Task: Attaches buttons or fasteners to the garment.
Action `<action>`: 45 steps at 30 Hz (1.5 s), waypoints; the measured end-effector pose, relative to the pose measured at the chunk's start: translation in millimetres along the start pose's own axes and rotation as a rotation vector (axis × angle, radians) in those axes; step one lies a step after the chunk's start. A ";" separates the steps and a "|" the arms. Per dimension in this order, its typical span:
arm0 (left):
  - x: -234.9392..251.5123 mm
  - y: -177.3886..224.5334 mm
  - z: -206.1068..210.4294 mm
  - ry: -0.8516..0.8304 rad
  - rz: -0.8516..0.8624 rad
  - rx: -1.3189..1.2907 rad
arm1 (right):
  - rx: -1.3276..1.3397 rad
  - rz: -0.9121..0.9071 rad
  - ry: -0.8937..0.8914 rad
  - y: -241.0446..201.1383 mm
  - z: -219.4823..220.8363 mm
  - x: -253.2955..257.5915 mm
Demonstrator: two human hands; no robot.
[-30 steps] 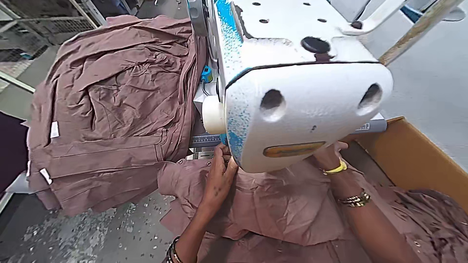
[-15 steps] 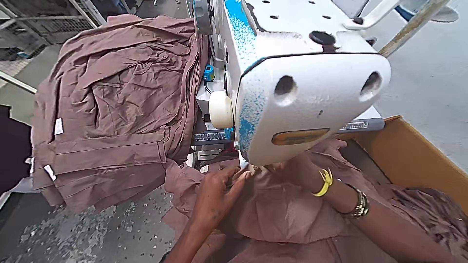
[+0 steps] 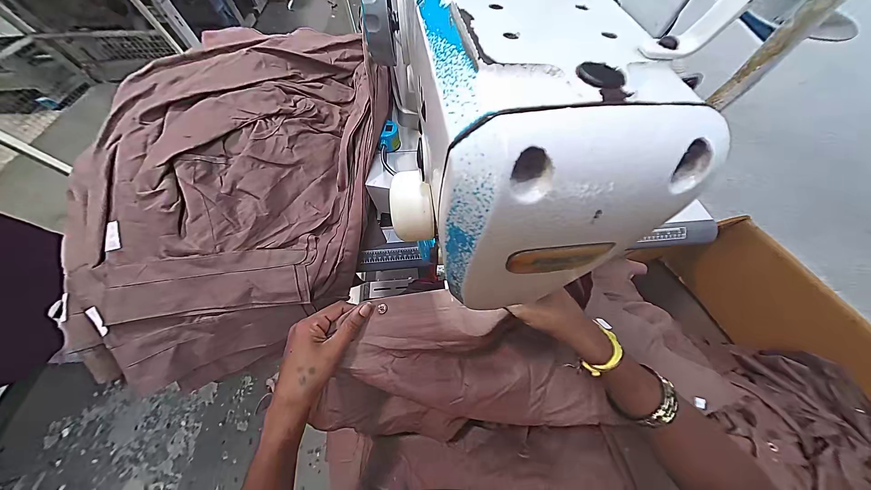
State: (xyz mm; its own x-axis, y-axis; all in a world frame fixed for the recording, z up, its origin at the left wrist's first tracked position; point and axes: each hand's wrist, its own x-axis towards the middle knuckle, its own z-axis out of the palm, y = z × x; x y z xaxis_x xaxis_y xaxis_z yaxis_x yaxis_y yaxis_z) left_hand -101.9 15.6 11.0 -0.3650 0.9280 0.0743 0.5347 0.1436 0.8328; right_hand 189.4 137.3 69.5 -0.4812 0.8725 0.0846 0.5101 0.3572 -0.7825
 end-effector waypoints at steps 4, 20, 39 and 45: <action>6.1 5.1 3.6 0.021 0.013 0.038 | 0.046 -0.069 -0.033 7.3 -5.3 0.5; 10.0 22.6 45.6 0.066 0.416 0.254 | -0.662 0.066 0.449 104.1 -76.7 -3.8; 10.1 73.0 95.1 -0.067 -0.021 -0.331 | -0.275 -0.064 0.509 87.2 -52.0 20.8; -1.4 73.3 84.7 -0.045 0.195 -0.110 | -0.274 -0.335 0.478 40.3 -40.4 5.5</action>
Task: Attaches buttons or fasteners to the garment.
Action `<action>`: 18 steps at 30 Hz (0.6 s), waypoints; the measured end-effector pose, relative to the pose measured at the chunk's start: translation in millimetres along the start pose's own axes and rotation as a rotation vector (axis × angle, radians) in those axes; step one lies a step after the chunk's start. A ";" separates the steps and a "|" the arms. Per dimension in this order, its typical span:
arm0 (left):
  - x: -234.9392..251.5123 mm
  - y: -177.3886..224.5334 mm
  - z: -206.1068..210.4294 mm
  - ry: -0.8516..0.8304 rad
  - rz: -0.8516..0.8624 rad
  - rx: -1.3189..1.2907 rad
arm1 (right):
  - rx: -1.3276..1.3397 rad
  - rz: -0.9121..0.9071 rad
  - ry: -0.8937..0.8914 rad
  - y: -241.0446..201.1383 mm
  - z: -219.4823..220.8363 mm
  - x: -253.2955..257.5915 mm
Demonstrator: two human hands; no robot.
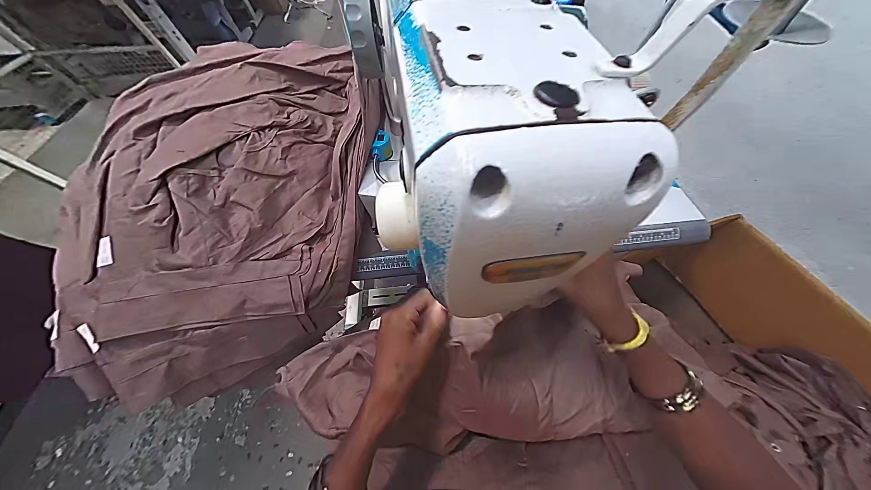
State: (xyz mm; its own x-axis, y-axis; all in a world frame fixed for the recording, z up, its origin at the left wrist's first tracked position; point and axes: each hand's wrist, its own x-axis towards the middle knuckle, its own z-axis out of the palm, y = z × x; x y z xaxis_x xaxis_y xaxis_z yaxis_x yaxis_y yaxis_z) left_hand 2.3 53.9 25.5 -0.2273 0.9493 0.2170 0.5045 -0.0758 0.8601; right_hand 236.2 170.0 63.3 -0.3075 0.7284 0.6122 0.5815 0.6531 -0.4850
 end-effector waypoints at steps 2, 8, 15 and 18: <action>-16.6 7.9 -13.3 -0.120 0.154 -0.028 | -0.113 -0.353 0.020 -23.7 12.3 -14.5; -21.2 10.3 -32.0 -0.138 0.180 -0.007 | -0.071 -0.461 -0.196 -55.5 23.4 -11.7; -12.4 -39.1 -102.9 -0.075 -0.103 0.038 | 0.269 0.013 -0.320 -38.2 24.2 -35.0; -8.3 -61.8 -107.4 -0.066 -0.216 0.102 | 0.213 0.214 -0.342 -44.9 36.1 -19.6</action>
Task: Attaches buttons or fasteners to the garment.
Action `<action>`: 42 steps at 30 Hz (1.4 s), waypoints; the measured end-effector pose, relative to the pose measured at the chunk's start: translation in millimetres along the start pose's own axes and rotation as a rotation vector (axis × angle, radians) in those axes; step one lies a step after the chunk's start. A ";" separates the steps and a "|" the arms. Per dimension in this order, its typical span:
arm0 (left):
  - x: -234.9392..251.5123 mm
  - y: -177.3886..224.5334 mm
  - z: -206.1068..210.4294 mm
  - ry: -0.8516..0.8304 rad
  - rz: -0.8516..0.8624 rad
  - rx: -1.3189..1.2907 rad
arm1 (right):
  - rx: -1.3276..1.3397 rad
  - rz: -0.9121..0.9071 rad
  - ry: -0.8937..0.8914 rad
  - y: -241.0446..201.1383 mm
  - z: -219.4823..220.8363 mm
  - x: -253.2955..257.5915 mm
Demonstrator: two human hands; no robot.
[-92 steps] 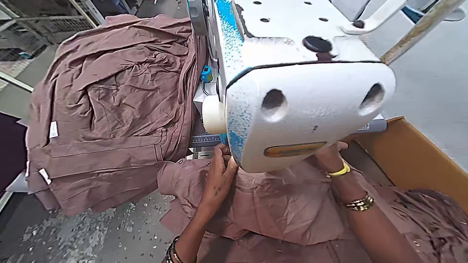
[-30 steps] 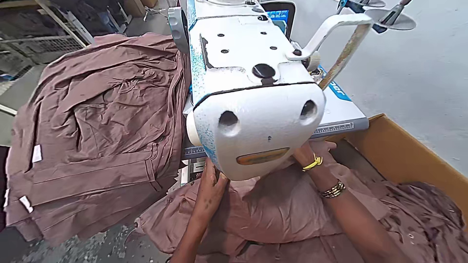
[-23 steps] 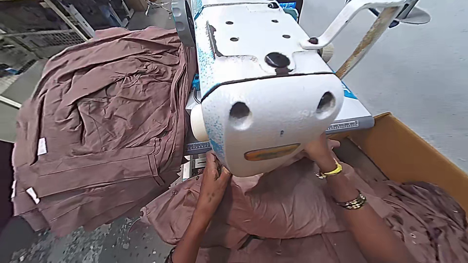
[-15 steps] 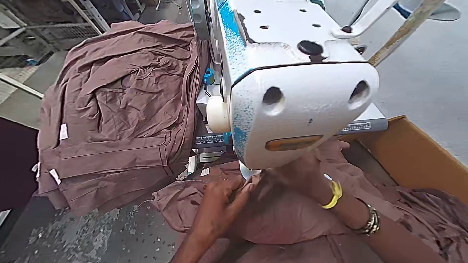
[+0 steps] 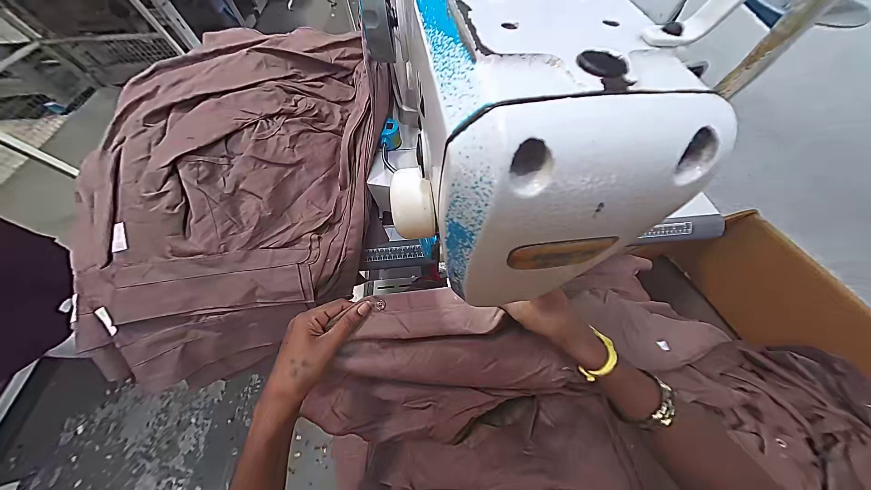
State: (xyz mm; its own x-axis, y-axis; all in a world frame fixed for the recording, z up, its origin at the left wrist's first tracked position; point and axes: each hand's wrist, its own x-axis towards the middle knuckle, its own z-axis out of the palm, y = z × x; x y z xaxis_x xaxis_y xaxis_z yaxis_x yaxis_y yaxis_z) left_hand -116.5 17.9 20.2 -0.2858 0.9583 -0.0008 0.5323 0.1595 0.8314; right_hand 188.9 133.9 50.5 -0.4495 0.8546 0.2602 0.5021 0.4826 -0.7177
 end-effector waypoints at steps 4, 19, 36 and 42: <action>-3.3 -4.9 7.4 0.015 -0.021 -0.032 | 0.026 0.105 -0.071 -7.0 -5.9 5.2; 8.0 23.7 43.8 0.181 0.319 0.405 | -0.582 0.503 -0.046 82.1 -104.9 1.8; 9.6 73.1 102.7 -0.032 0.013 -0.386 | -0.301 -0.024 0.347 78.9 -59.0 19.4; 14.3 71.4 102.1 -0.026 0.010 -0.262 | -0.231 -0.085 0.368 43.0 -62.3 17.8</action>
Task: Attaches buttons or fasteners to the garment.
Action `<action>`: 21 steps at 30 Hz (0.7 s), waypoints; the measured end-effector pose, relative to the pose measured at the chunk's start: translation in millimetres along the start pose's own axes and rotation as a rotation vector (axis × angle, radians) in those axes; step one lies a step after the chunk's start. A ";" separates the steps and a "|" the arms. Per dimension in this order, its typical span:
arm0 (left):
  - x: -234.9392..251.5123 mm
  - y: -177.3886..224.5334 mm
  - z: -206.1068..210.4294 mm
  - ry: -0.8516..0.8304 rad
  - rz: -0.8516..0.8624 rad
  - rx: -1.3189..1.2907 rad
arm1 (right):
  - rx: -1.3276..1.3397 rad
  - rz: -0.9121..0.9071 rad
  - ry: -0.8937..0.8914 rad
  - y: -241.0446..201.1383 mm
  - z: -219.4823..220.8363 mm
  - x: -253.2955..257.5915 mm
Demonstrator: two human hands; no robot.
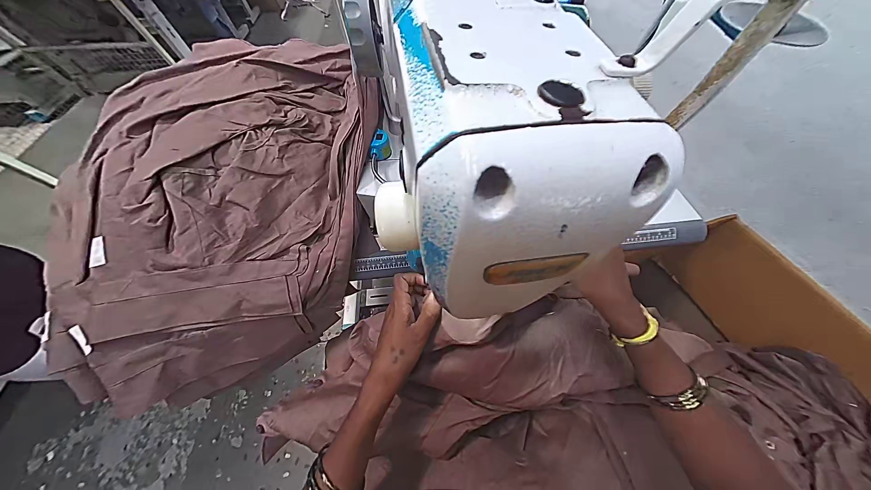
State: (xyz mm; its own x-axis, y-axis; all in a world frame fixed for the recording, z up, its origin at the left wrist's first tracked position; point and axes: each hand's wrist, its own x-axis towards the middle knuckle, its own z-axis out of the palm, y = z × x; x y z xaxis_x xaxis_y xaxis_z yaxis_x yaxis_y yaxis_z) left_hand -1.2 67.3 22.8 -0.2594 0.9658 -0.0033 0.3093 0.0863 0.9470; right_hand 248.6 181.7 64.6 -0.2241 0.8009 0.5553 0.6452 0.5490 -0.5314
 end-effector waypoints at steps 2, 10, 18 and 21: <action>-12.4 1.4 -4.3 0.018 0.124 0.174 | -0.112 -0.277 0.079 -17.8 7.3 -4.7; -48.6 3.8 -24.1 -0.113 0.417 0.182 | -0.024 -0.569 -0.241 -65.9 27.8 -24.3; -29.9 -17.7 -112.0 0.017 0.070 0.141 | 0.314 -0.070 -0.378 -48.4 23.7 -45.2; -20.7 -34.3 -114.8 0.053 -0.028 0.200 | 0.381 0.066 -0.402 -49.9 31.9 -32.6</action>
State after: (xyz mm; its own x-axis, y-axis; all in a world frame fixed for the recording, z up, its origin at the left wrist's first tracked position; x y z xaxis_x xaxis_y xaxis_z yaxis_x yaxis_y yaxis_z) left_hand -111.4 16.2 27.3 -0.3161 0.9487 -0.0069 0.4752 0.1646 0.8643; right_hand 200.4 135.9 52.7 -0.5016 0.8236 0.2649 0.3742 0.4826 -0.7919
